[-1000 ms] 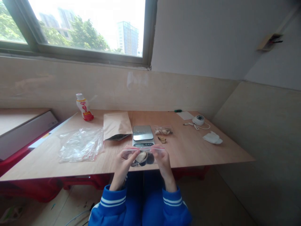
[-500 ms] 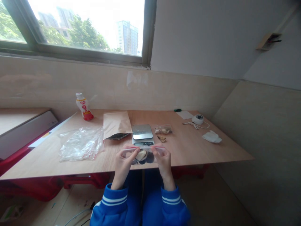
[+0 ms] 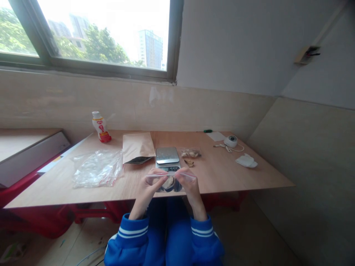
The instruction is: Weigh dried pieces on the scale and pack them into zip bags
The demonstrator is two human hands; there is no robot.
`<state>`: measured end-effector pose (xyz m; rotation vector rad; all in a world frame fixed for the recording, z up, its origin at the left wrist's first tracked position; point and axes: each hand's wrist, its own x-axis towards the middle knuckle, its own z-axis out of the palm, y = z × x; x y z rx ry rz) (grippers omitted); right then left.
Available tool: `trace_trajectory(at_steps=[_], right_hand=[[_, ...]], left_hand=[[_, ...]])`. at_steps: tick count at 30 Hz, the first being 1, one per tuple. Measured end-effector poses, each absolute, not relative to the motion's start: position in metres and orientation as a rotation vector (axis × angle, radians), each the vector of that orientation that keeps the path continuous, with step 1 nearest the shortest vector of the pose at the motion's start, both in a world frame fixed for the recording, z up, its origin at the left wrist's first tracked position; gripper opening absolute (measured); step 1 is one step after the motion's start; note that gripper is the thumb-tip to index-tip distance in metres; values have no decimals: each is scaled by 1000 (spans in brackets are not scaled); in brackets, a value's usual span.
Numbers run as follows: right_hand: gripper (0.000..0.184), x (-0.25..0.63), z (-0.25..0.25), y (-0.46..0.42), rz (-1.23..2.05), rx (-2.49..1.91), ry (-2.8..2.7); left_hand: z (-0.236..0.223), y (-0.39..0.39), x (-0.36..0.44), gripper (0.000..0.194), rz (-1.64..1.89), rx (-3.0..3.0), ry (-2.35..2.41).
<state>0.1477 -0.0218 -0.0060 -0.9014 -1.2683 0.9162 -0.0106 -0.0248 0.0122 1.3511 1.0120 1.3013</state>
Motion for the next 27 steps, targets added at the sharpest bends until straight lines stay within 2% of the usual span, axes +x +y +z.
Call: trace_trajectory(at_steps=[8,12,18,27], right_hand=[[15,141,3,-31,868,-893,-1209],[16,140,5,-32,992,-864,-1204],[29,132,0,-25,1069,-933,-1160],[22,126,-5,-15,1052,-917,-1213]], left_hand=[[16,-29,-4,18,1581,1468,1076],[17,-27,-4,19,1546,1451,1064],[16,-27,-5,19,1508,1523,1046],[4,-24,-9,16,1558,1561,1149]])
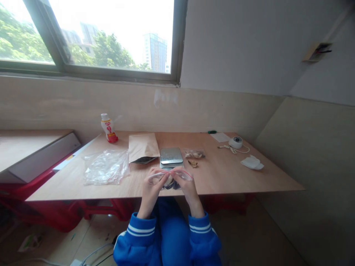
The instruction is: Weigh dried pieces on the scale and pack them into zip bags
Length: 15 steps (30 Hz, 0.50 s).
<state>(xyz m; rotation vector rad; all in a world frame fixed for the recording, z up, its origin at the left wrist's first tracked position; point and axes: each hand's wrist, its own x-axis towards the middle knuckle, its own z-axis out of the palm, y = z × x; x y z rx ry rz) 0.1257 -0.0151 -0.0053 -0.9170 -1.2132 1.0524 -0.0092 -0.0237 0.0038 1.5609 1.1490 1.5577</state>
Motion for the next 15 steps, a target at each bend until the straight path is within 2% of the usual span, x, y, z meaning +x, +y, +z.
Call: trace_trajectory(at_steps=[15], right_hand=[[19,117,-13,-4,1019,-880,-1223]], left_hand=[[-5,-20,-5,17,1617,1483,1279]])
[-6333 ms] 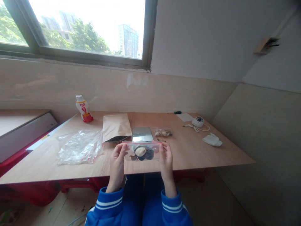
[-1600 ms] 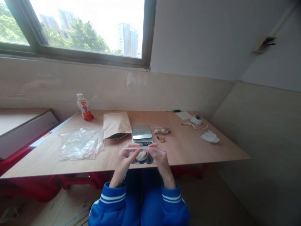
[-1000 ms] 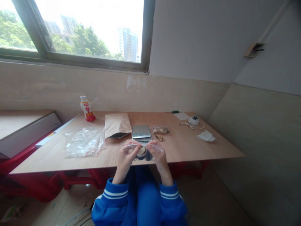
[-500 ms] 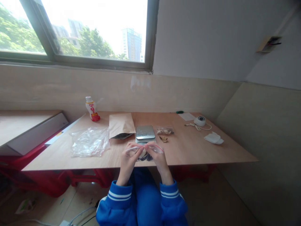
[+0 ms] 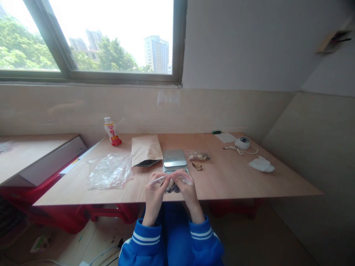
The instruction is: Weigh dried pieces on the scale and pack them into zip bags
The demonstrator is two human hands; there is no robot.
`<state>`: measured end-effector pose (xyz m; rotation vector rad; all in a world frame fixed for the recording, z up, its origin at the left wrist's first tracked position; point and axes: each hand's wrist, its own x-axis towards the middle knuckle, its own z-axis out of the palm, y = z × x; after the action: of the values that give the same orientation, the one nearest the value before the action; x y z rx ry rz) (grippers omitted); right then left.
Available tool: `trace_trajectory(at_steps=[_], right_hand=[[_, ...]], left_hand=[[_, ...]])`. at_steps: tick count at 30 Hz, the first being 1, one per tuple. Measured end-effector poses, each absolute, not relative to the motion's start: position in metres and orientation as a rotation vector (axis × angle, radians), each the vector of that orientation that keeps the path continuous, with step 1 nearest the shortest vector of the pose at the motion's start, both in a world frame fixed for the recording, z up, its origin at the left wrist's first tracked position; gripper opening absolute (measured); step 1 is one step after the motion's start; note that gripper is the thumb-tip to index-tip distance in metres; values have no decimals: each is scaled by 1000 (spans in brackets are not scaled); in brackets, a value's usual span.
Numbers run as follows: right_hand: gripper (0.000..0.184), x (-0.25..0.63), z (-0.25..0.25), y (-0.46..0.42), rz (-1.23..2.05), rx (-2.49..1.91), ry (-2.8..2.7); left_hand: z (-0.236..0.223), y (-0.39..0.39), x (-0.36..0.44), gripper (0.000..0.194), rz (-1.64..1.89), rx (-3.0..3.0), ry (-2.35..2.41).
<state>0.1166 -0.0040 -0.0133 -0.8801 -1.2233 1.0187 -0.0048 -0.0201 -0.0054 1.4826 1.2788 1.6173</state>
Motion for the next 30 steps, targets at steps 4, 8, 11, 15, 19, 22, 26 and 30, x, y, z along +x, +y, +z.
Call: trace_trajectory(at_steps=[4,8,11,15,19,22,26,30], right_hand=[[20,120,-13,-3,946,-817,-1351],[23,109,-12,-1,823,-855,-1300],[25,99,-12,0,801,-862,-1292],[30,98,-16,2,1005,-785,-1374],[37,109,-21,3,1135,-780,-1237],[34,117,-21,2,1058,-889,-1144],[38,125,-20,1,1099,-948,-1087],[48,136,-27,-3,1343,-897,-1210]], left_hand=[[-9,-20,-5,21,1591,1450,1302],[-10,-22,-8,22,1579,1442,1341],[-9,-23,-14,23,1609,1385,1380],[-6,-22,-24,29,1572,1168,1295],[-4,-18,-30,48,1520,1042,1363],[-3,-16,-28,57,1507,1029,1442],[-1,-13,-23,53,1566,945,1437],[-4,-6,-24,53,1605,799,1423]])
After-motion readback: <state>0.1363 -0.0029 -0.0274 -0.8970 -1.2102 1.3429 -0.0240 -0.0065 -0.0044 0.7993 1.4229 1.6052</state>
